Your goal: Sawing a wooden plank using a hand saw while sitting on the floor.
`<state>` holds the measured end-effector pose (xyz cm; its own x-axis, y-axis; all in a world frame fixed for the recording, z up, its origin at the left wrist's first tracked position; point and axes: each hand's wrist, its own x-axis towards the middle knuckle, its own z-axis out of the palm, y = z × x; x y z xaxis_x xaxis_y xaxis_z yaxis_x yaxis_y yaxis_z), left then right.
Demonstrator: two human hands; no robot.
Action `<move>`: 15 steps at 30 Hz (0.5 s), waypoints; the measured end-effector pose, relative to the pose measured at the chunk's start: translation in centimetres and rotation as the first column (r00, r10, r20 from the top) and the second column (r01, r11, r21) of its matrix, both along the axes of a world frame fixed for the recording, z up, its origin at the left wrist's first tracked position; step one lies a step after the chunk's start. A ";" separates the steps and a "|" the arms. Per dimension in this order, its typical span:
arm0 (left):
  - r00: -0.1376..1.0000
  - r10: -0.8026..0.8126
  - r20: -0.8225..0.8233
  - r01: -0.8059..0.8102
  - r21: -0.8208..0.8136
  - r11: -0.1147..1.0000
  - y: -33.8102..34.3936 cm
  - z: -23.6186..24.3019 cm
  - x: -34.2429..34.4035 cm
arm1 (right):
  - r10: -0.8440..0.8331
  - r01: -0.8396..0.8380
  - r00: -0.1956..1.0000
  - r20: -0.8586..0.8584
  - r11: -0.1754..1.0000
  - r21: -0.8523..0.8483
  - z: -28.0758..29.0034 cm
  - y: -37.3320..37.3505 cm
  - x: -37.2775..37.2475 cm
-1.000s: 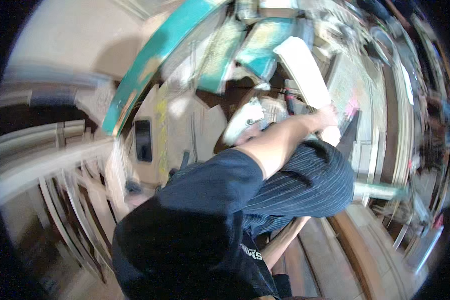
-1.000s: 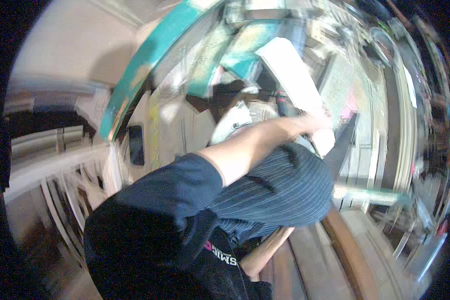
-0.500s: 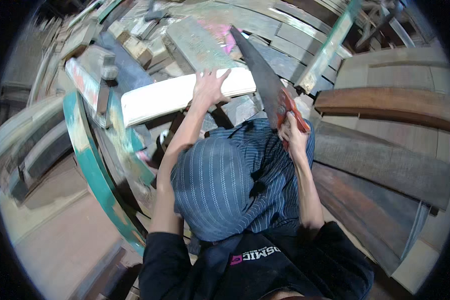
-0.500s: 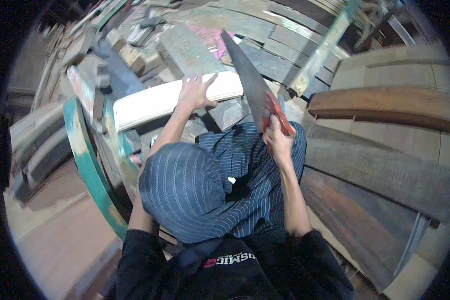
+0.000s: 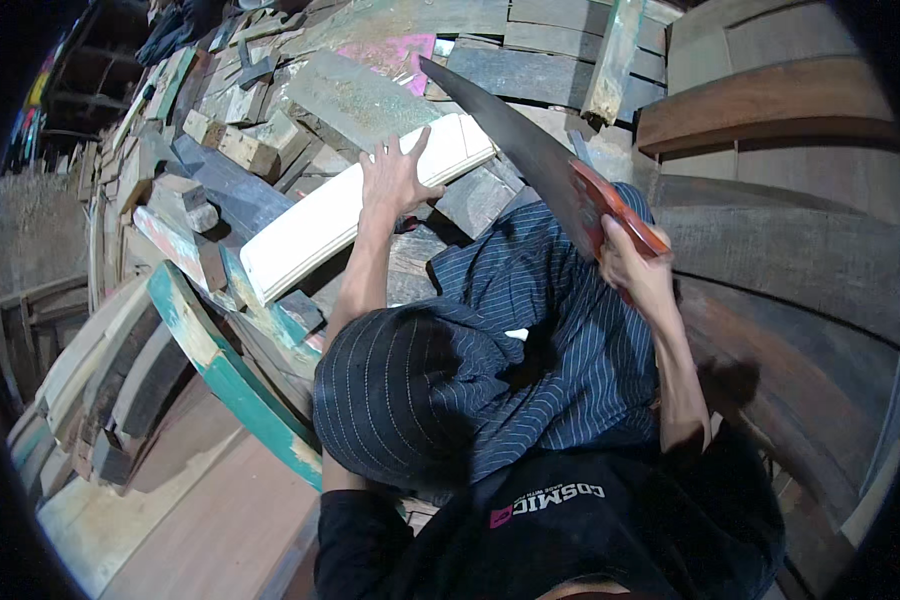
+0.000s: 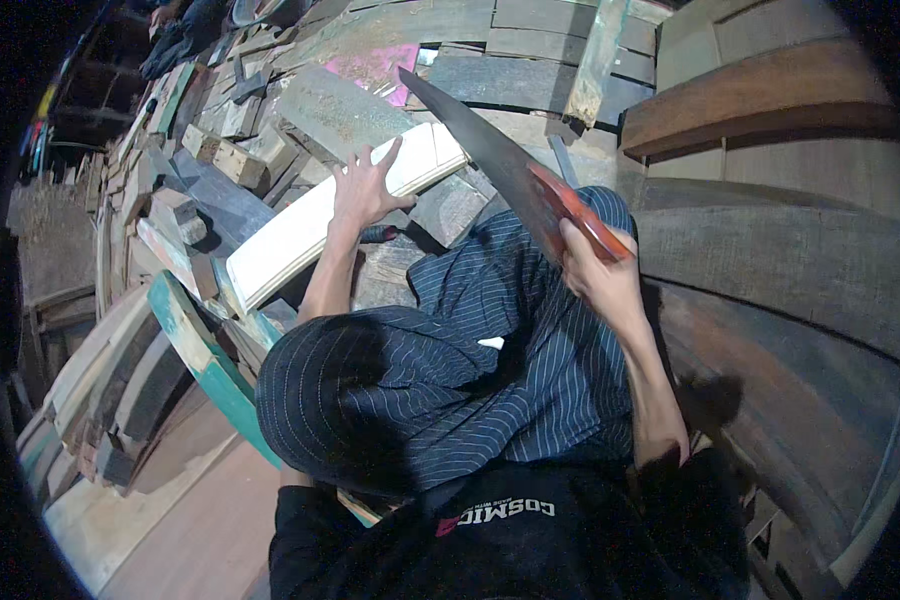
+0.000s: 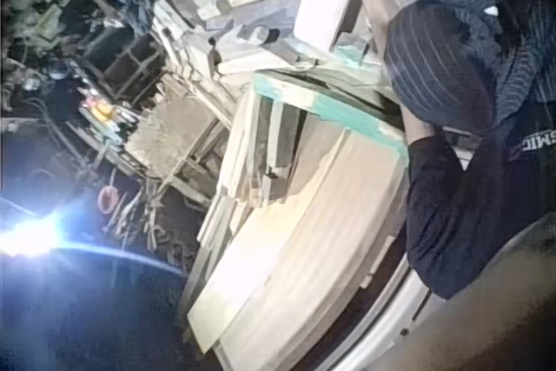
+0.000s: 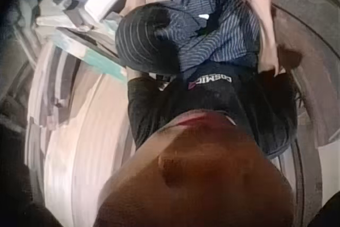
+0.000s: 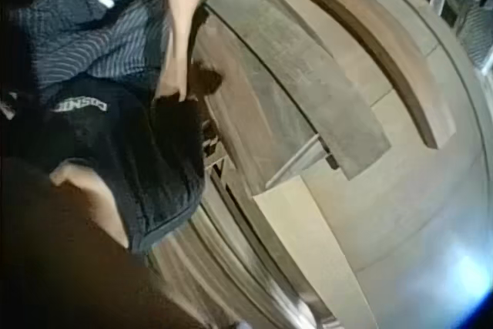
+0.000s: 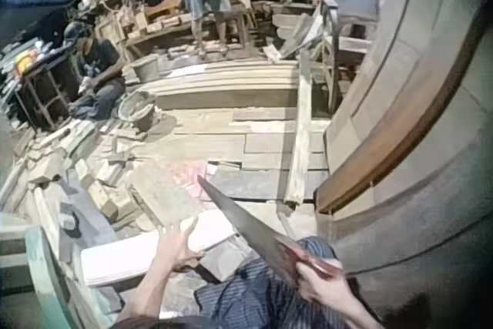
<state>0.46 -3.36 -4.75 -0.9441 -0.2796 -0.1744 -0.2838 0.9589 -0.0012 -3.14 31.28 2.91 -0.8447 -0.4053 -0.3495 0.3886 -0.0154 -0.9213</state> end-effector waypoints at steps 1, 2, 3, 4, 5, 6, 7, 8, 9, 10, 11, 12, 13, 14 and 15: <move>1.000 -0.009 -0.002 0.009 0.007 1.000 0.0 -0.1 0.5 | -0.006 0.012 0.996 0.090 0.998 -0.061 -1.9 -2.8 -1.0; 1.000 -0.020 0.014 0.020 0.040 0.999 0.8 0.1 -0.6 | -0.004 0.010 0.999 0.034 0.989 -0.149 -5.3 -4.3 -2.7; 0.999 -0.042 0.006 0.042 0.037 0.998 1.4 0.2 -1.5 | -0.041 0.037 0.999 -0.030 0.994 -0.105 -6.0 -6.1 -4.5; 0.999 -0.038 -0.003 0.038 0.026 0.999 1.2 0.1 -1.0 | -0.055 0.050 0.996 -0.076 0.997 -0.066 -6.1 -7.9 -4.6; 0.999 -0.037 -0.014 0.037 0.018 0.999 1.2 0.0 -0.8 | -0.060 0.056 0.996 -0.066 0.996 -0.070 -5.8 -7.7 -4.3; 0.999 -0.033 -0.018 0.033 0.016 0.999 1.3 -0.3 -0.9 | -0.007 0.002 0.994 -0.113 0.999 -0.042 -5.3 -6.7 -3.9; 1.000 -0.023 -0.008 0.023 0.007 1.000 0.8 -0.3 -0.3 | 0.063 -0.067 0.986 -0.157 0.998 -0.020 -4.4 -6.1 -3.1; 0.999 -0.022 -0.026 0.022 0.002 1.000 0.4 -0.5 0.0 | 0.067 -0.068 0.991 -0.112 0.998 -0.005 -3.7 -4.4 -1.7; 0.999 -0.016 -0.042 0.016 -0.009 1.000 -0.2 -0.6 0.6 | 0.055 -0.055 0.996 -0.065 0.998 -0.002 -2.7 -2.4 0.0; 0.998 -0.013 -0.061 0.012 -0.007 1.000 0.1 -0.8 0.6 | 0.018 -0.018 1.000 0.013 1.000 0.006 -1.2 0.0 1.2; 0.999 0.003 -0.045 -0.003 -0.017 1.000 -0.2 -0.2 1.0 | -0.008 0.010 0.996 0.087 0.999 -0.032 0.3 2.4 2.4; 0.999 -0.007 -0.039 0.006 -0.027 1.000 0.1 0.2 0.4 | -0.047 0.047 0.999 0.025 0.999 -0.001 0.1 4.9 3.4; 0.999 -0.018 -0.028 0.017 -0.041 0.999 0.4 0.6 0.1 | -0.041 0.041 0.998 0.040 0.999 0.010 0.2 5.9 3.6; 1.000 -0.018 -0.005 0.018 -0.017 1.000 0.2 1.2 -0.2 | -0.036 0.036 0.999 0.003 0.999 0.038 1.0 5.2 3.4; 1.000 -0.024 0.001 0.024 -0.018 1.000 0.0 0.9 0.3 | -0.028 0.030 0.999 -0.033 0.998 0.061 1.6 3.4 2.8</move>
<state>0.79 -3.33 -3.82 -0.9505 -0.2601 -0.1701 -0.2607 0.9652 -0.0191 -0.34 34.72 4.52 -0.8668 -0.3591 -0.3460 0.3593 0.0313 -0.9327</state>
